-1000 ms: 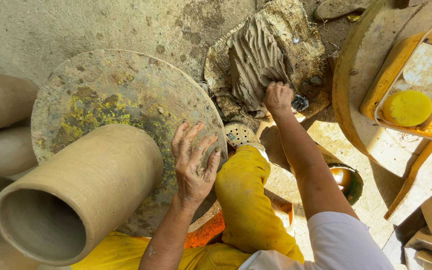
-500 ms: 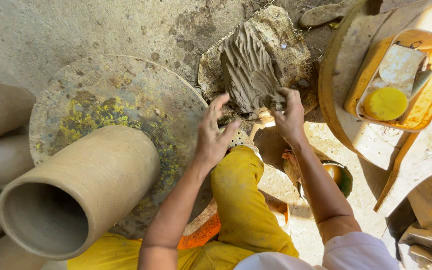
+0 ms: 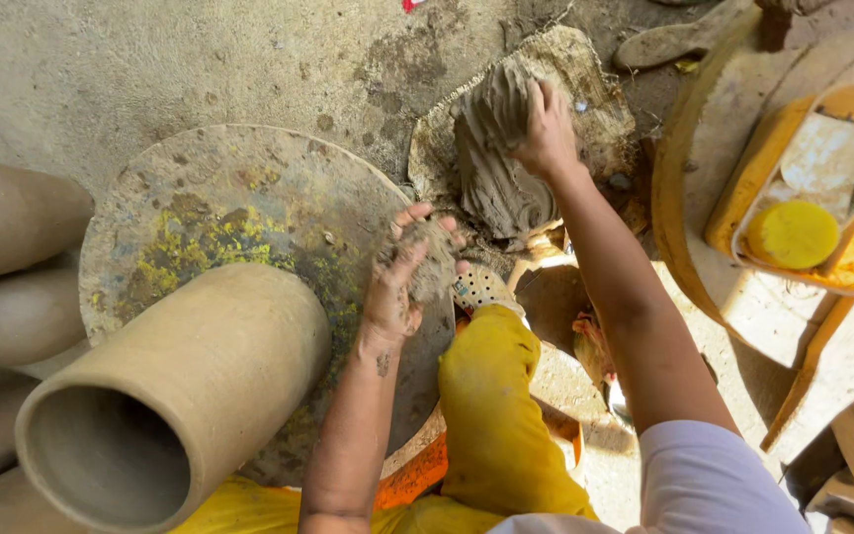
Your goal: The person shapes the upper part of a clay pot by adding a lump of clay to the rim and smoothing it by hand and with a wooden tool while the pot sits on a turntable.
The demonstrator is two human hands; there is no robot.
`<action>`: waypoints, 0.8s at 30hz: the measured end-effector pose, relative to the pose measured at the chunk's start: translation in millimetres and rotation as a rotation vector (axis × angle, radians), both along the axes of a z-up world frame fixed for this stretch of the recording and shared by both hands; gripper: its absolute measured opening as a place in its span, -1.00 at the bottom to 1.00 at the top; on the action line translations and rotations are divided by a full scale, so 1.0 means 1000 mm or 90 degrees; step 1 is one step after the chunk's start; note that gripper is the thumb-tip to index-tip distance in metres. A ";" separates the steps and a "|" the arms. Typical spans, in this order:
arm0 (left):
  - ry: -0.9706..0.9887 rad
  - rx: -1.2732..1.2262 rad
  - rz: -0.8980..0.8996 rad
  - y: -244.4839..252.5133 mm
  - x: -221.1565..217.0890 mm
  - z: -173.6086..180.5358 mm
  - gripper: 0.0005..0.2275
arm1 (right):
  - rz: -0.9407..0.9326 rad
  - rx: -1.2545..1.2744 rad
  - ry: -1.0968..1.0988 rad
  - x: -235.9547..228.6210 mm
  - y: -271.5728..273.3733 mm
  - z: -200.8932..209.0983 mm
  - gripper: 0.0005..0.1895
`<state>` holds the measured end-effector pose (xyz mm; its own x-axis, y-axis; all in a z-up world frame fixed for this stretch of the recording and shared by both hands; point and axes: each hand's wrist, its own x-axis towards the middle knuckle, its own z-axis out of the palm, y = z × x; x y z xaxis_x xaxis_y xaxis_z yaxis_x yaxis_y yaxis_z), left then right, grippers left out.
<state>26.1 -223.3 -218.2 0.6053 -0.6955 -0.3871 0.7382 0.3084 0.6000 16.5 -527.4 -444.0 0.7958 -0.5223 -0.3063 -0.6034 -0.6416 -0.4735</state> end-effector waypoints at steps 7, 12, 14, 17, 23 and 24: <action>0.018 0.022 -0.059 -0.012 0.005 0.002 -0.53 | 0.115 0.058 0.119 0.112 -0.044 -0.043 0.62; 0.053 -0.007 -0.076 -0.013 0.009 0.001 -0.50 | 0.096 0.131 0.282 0.123 -0.045 -0.041 -0.12; 0.040 -0.008 -0.087 -0.020 0.019 0.001 -0.49 | 0.098 0.123 0.308 0.133 -0.057 -0.038 -0.44; 0.058 -0.011 -0.075 -0.019 0.016 0.003 -0.48 | 0.126 0.058 0.248 0.120 -0.047 -0.054 -0.68; 0.030 0.033 -0.051 -0.014 0.004 0.008 -0.48 | 0.138 -0.205 0.051 0.087 -0.009 -0.071 -0.94; 0.028 0.043 -0.045 -0.011 0.001 0.010 -0.48 | 0.146 -0.230 0.069 0.082 -0.002 -0.069 -0.96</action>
<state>27.3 -234.3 -208.4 0.5366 -0.7073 -0.4602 0.7831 0.2142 0.5839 98.8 -529.5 -513.1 0.8771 -0.4244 -0.2249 -0.4597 -0.8775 -0.1366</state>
